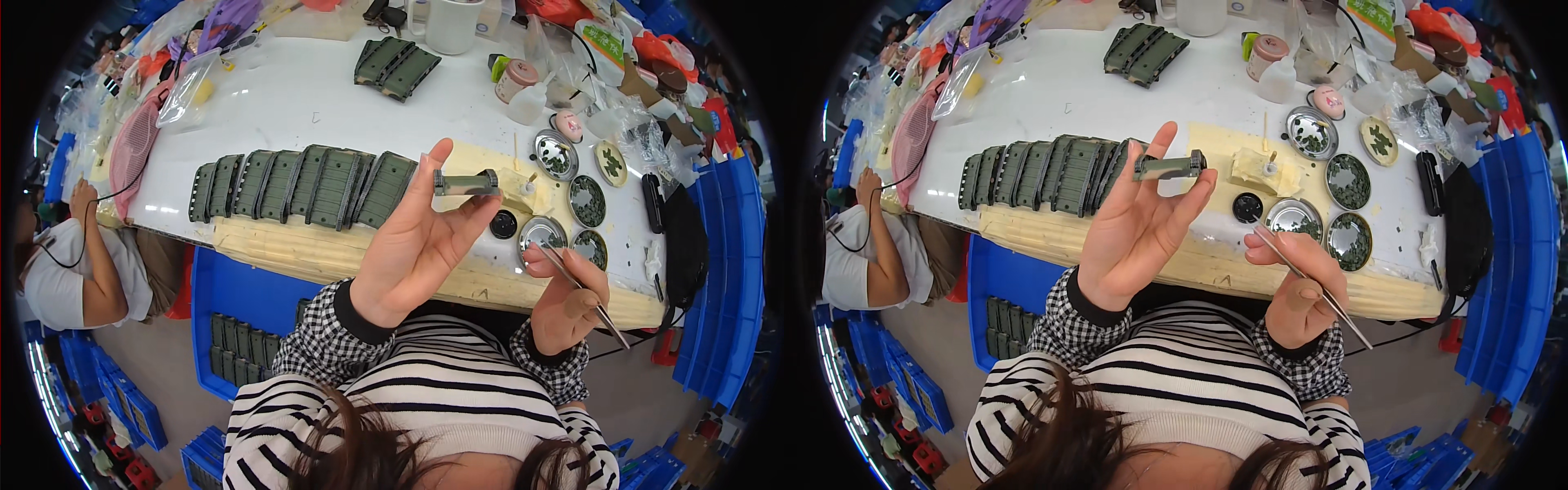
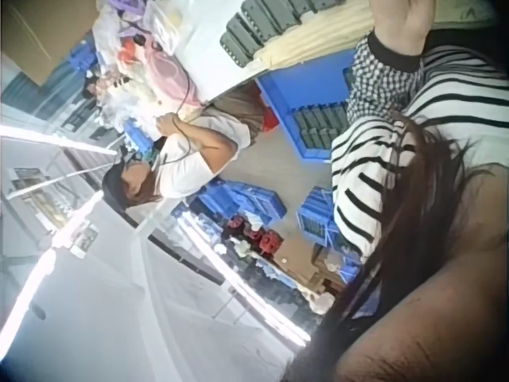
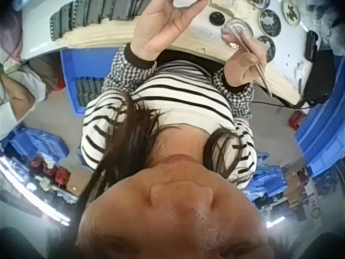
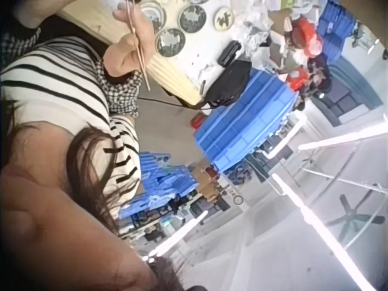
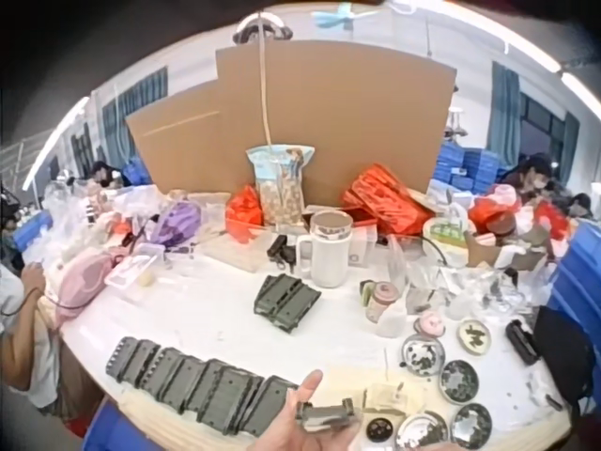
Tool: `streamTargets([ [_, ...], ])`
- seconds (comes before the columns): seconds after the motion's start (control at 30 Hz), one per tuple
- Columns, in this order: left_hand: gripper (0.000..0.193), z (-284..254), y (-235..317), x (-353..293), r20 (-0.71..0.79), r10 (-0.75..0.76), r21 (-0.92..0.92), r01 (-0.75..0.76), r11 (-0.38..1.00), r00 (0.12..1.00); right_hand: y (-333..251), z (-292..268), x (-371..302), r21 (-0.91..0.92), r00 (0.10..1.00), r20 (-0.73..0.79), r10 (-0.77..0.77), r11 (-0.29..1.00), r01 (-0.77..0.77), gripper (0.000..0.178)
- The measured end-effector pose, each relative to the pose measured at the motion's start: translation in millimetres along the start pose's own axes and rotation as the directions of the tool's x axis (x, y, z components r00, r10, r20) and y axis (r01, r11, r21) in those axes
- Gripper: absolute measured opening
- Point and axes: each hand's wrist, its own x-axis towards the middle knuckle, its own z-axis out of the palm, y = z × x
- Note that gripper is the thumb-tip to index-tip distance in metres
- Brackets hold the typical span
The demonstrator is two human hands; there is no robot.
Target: Applying adhesive and assembling plastic toy tank components at a factory workbench.
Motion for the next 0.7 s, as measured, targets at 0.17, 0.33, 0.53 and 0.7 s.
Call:
streamTargets([
  [0.17, 0.042, -2.9, -0.4, 3.9, -0.021, -0.044, -0.050, 0.043, 0.998, 0.999, -3.8, 1.2, 2.3, -0.068, 0.995, 0.101, -0.012, 0.997, 0.019, 0.044],
  [0.33, 0.040, -2.2, -2.2, 5.4, -0.053, -0.060, -0.028, 0.058, 0.998, 0.997, -10.6, 1.5, 3.9, -0.083, 0.987, 0.152, 0.053, 0.996, -0.041, 0.045],
  [0.53, 0.035, -5.6, -4.4, 5.9, 0.036, -0.041, 0.005, 0.041, 0.999, 0.998, -20.3, 3.6, 4.0, -0.185, 0.981, 0.167, 0.102, 0.980, -0.071, 0.036],
  [0.7, 0.041, -5.2, -3.2, -3.7, 0.069, 0.062, 0.290, -0.080, 0.954, 0.996, -30.8, -6.8, 18.0, -0.386, 0.912, 0.409, -0.039, 0.898, 0.212, 0.034],
])
